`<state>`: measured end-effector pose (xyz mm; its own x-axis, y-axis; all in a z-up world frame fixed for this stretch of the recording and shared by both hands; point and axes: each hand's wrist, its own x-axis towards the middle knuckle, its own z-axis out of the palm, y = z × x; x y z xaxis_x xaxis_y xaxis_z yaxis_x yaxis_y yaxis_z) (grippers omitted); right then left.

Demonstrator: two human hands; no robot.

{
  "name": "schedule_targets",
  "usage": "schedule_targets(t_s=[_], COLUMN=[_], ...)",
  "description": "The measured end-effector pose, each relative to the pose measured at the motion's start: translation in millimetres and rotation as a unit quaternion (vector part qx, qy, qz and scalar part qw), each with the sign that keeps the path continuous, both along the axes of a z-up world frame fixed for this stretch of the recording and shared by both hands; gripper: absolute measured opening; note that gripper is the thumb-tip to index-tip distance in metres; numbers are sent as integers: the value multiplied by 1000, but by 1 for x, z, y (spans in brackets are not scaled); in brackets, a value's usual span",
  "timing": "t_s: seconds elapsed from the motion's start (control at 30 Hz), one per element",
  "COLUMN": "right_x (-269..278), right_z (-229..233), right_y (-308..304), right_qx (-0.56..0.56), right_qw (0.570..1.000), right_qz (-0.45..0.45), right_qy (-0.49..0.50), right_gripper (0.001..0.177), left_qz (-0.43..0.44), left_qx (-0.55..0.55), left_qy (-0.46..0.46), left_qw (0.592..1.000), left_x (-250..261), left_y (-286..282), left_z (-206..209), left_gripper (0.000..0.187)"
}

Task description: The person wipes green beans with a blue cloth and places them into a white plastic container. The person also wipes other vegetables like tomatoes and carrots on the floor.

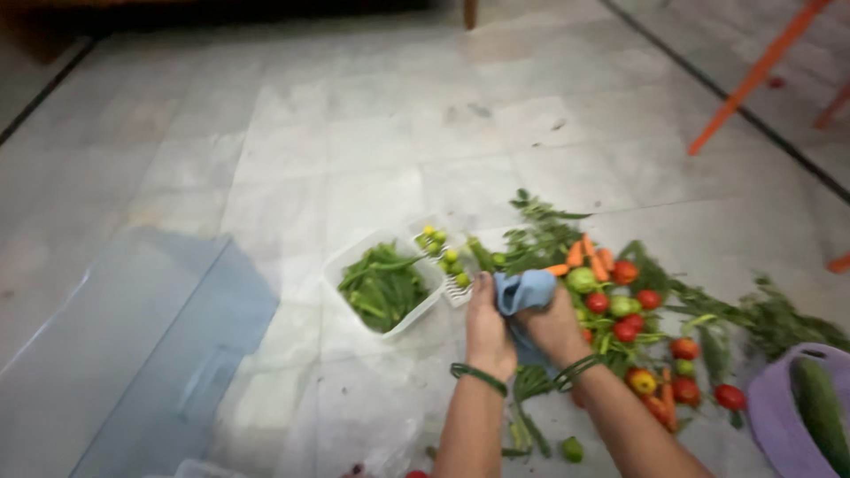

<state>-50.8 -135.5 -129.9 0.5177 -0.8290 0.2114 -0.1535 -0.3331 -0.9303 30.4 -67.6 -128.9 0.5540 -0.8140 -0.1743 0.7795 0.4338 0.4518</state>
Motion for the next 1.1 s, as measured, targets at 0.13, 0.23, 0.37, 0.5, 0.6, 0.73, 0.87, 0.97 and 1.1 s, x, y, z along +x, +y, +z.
schedule_targets(t_s=[0.13, 0.23, 0.37, 0.5, 0.6, 0.73, 0.87, 0.97, 1.1], right_x=[57, 113, 134, 85, 39, 7, -14, -26, -35], right_z=[-26, -32, -35, -52, -62, -93, -137, -162, -193], right_y=[-7, -19, -35, -70, -102, -135, -146, -150, -153], right_qx=[32, -45, -84, -64, 31, 82, 103, 121, 127], right_qw=[999, 998, 993, 990, 992, 989, 979, 974, 970], right_qz=[41, 32, 3, -38, -90, -125, -167, -180, -174], right_qy=[-11, 30, 87, 122, 83, 16, 61, 68, 114], right_gripper=[23, 28, 31, 29, 28, 35, 36, 30, 23], left_qz=[91, 216, 266, 273, 267, 210, 159, 146, 92], left_qx=[96, 216, 263, 404, 455, 480, 476, 481, 471], left_qy=[-74, -152, -84, -219, -318, -351, -352, -448, -560], left_qw=[988, 940, 923, 845, 788, 776, 790, 739, 675], left_x=[45, 96, 117, 89, 67, 42, 27, 19, 12], left_y=[7, 19, 35, 31, 17, -6, -39, -66, -109], left_z=[-42, -91, -137, -150, -151, -164, -182, -198, -223], left_gripper=[55, 62, 54, 45, 44, 44, 39, 41, 54])
